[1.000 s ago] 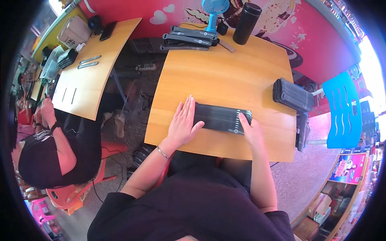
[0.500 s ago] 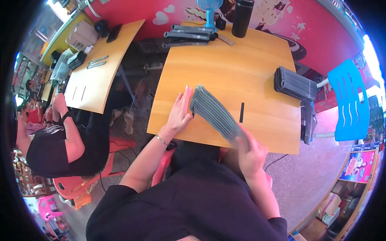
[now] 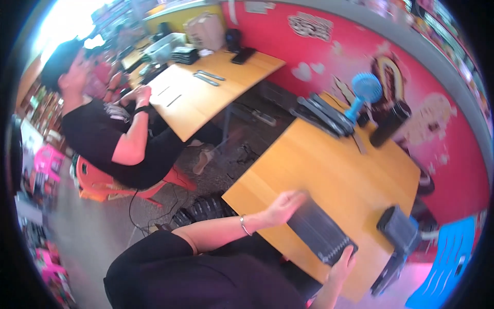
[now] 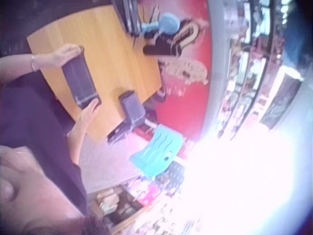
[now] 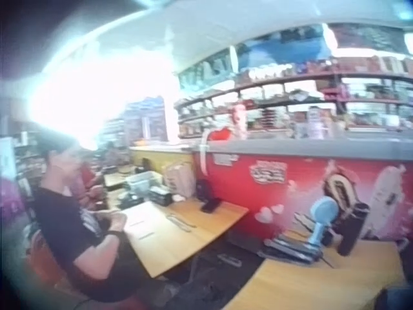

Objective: Inspecting and assembling small leather straps at a workbench using a pointed tool.

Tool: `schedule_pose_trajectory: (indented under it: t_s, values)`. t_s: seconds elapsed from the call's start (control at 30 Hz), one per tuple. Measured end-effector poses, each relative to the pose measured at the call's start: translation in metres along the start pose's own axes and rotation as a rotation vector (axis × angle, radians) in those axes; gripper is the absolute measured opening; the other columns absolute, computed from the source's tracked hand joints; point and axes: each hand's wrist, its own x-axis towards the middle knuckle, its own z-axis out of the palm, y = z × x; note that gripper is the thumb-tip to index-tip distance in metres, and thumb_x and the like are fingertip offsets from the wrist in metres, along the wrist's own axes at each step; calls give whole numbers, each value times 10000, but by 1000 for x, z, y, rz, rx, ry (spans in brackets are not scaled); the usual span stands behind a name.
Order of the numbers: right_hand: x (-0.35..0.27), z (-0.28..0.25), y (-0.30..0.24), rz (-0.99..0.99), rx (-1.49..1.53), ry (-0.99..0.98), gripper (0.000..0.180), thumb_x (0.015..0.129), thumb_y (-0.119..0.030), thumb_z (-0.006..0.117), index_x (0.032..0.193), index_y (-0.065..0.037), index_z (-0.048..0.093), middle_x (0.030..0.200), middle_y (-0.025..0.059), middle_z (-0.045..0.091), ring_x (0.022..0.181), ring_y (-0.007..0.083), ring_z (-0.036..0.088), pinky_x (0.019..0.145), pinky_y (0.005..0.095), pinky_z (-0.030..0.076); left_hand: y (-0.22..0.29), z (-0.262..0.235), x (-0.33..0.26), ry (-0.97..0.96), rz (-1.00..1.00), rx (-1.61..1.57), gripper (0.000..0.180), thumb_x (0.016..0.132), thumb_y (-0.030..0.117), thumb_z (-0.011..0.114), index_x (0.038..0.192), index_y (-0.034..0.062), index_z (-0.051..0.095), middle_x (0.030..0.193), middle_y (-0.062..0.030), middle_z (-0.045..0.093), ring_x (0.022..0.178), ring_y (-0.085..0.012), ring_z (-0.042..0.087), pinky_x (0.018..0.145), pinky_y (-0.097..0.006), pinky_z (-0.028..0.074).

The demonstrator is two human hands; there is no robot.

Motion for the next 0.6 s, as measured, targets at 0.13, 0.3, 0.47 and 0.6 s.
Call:
schedule_pose_trajectory:
  t_s: [0.13, 0.3, 0.47, 0.6]
  values:
    - [2, -17, -2, 198, -24, -140, 427, 957, -390, 494, 1176, -24, 507, 957, 56, 608, 773, 135, 595, 666, 277, 498, -19, 7, 8, -112, -92, -159, 357, 1007, 345, 382, 922, 59, 579, 810, 58, 553, 703, -23, 493, 581, -183, 410]
    - [-12, -25, -73, -63, -372, -345, 367, 962, -225, 487, 1257, -9, 459, 930, 83, 610, 691, 157, 612, 575, 277, 510, 16, 22, 24, -221, -325, 171, 412, 1006, 399, 338, 1090, 61, 557, 854, 17, 581, 646, -53, 527, 499, -208, 448]
    - [23, -63, -104, -207, -480, -370, 355, 891, -76, 491, 1228, 37, 475, 1041, 103, 596, 855, 178, 604, 672, 293, 508, 36, 43, 56, -445, -377, 145, 364, 1006, 327, 375, 1209, 52, 502, 910, -11, 602, 666, -62, 553, 533, -213, 476]
    - [35, -75, -135, -185, -574, -271, 223, 916, -115, 528, 1082, 32, 554, 759, 8, 599, 513, 46, 538, 398, 201, 416, 51, 67, 73, -545, -387, 254, 277, 993, 225, 427, 1177, 38, 518, 850, 4, 593, 672, -42, 551, 572, -195, 457]
